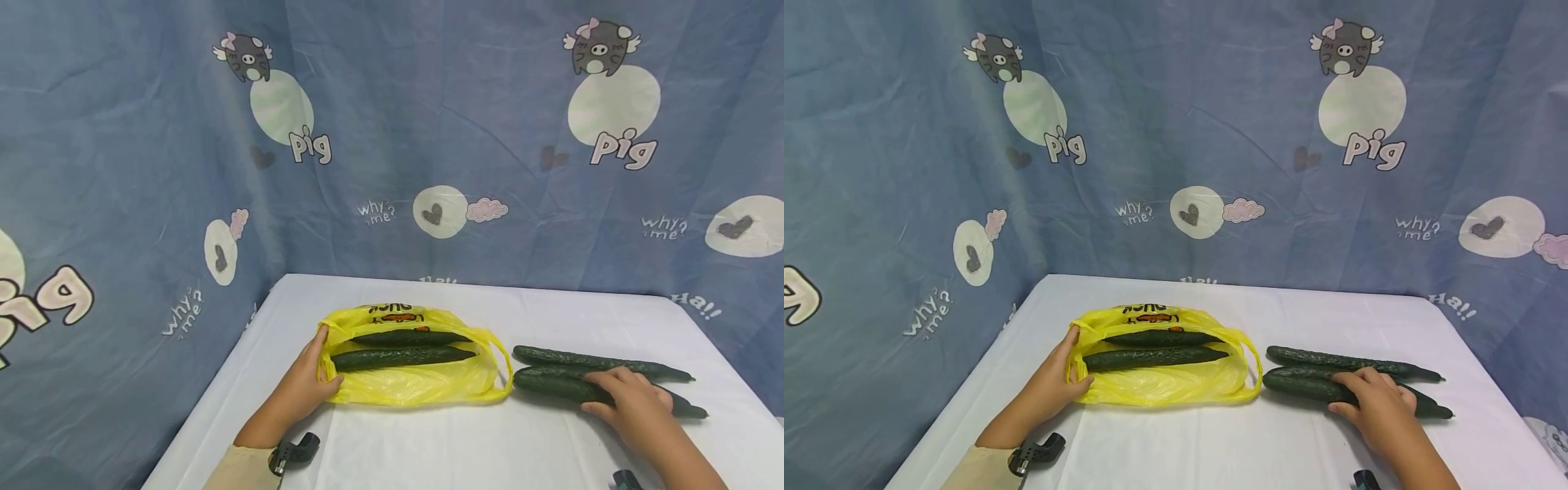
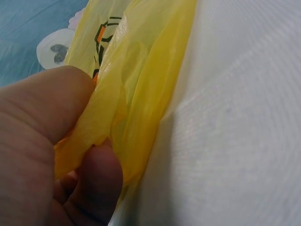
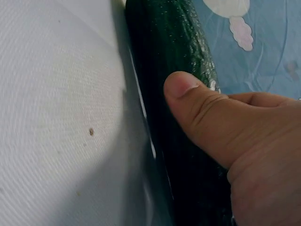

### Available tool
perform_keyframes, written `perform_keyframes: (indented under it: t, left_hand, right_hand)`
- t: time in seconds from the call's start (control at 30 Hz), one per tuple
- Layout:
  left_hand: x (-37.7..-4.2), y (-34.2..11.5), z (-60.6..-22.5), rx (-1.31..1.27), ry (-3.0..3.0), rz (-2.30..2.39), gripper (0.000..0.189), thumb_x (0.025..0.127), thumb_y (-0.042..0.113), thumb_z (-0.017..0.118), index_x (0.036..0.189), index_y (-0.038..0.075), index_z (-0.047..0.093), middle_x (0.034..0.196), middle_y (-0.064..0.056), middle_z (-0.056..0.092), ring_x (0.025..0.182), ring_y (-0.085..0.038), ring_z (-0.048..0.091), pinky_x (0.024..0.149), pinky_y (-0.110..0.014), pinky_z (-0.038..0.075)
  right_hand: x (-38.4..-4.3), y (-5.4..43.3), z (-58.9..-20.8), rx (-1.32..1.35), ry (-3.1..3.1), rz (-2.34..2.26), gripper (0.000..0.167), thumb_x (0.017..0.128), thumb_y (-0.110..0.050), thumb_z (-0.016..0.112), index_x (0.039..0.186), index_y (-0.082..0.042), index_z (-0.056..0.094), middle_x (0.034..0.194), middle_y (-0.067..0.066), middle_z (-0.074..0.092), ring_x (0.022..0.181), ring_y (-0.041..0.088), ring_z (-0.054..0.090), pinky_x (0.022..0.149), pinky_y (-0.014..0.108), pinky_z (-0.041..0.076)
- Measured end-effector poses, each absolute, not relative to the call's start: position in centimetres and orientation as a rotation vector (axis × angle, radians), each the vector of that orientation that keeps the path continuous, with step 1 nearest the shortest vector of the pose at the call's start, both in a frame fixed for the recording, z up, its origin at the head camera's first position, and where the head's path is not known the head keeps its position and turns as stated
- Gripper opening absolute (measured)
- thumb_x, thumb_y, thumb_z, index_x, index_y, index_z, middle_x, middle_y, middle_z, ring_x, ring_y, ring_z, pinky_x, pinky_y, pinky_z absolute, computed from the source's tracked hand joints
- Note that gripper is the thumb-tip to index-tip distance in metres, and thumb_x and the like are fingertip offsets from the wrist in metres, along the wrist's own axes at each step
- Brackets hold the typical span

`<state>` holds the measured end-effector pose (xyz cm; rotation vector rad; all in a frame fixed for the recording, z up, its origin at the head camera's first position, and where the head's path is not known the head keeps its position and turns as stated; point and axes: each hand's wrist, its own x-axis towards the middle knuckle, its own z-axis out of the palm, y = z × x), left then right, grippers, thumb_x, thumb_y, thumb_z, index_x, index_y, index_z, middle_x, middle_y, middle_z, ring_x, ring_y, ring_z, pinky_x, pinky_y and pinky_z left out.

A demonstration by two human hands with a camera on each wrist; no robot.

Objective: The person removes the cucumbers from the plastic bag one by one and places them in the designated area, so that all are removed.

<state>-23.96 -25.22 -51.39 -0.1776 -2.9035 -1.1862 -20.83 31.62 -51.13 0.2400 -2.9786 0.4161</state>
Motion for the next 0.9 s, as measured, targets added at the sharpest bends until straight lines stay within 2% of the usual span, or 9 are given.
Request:
perform_keyframes:
  t: [0.23,0.63,0.77,0.83,0.9]
  left_hand:
    - [-23.76,-25.13,-51.37,-0.181,-2.899,-1.148,0.112,0.091,0.02,0.081,0.17,0.018,0.002,0.172,-0.019,0.019,0.062,-0.014,0.05,0.06,-0.028,0.05]
    - [-23.7,-25.16,-51.24,-0.211,-2.888,-1.162,0.111,0.091,0.018,0.081,0.17,0.015,0.003,0.172,-0.021,0.019,0.06,-0.012,0.048,0.06,-0.027,0.049]
    - [-23.78,-25.12,-51.27,-0.208,-2.885,-1.147,0.112,0.09,0.018,0.081,0.17,0.015,0.003,0.172,-0.021,0.02,0.064,-0.015,0.051,0.061,-0.028,0.05]
    - [-23.78,-25.13,-51.34,-0.218,-2.88,-1.117,0.112,0.09,0.018,0.082,0.17,0.013,0.004,0.171,-0.023,0.021,0.075,-0.02,0.056,0.066,-0.032,0.052]
    - [-23.7,-25.17,-51.4,-0.222,-2.876,-1.101,0.112,0.089,0.018,0.082,0.17,0.012,0.004,0.171,-0.024,0.021,0.103,-0.031,0.064,0.083,-0.039,0.056]
  right_hand:
    - [-21.14,31.99,-50.83,0.205,-3.059,0.395,0.06,0.08,-0.052,0.085,0.128,-0.018,0.07,0.121,0.015,0.064,0.109,0.044,0.06,0.078,0.065,0.041]
    - [-21.22,31.88,-50.87,0.22,-3.079,0.39,0.058,0.077,-0.049,0.087,0.124,-0.018,0.07,0.122,0.019,0.064,0.111,0.049,0.059,0.076,0.066,0.044]
    - [-21.27,31.77,-51.02,0.203,-3.107,0.409,0.06,0.078,-0.049,0.087,0.125,-0.017,0.069,0.123,0.02,0.062,0.11,0.049,0.058,0.075,0.064,0.044]
    - [-21.3,31.7,-51.01,0.188,-3.129,0.411,0.06,0.077,-0.05,0.087,0.125,-0.018,0.068,0.123,0.019,0.061,0.11,0.047,0.059,0.074,0.062,0.044]
    - [-21.39,31.67,-51.0,0.184,-3.149,0.413,0.062,0.077,-0.053,0.087,0.125,-0.019,0.068,0.123,0.019,0.06,0.109,0.047,0.058,0.074,0.062,0.044]
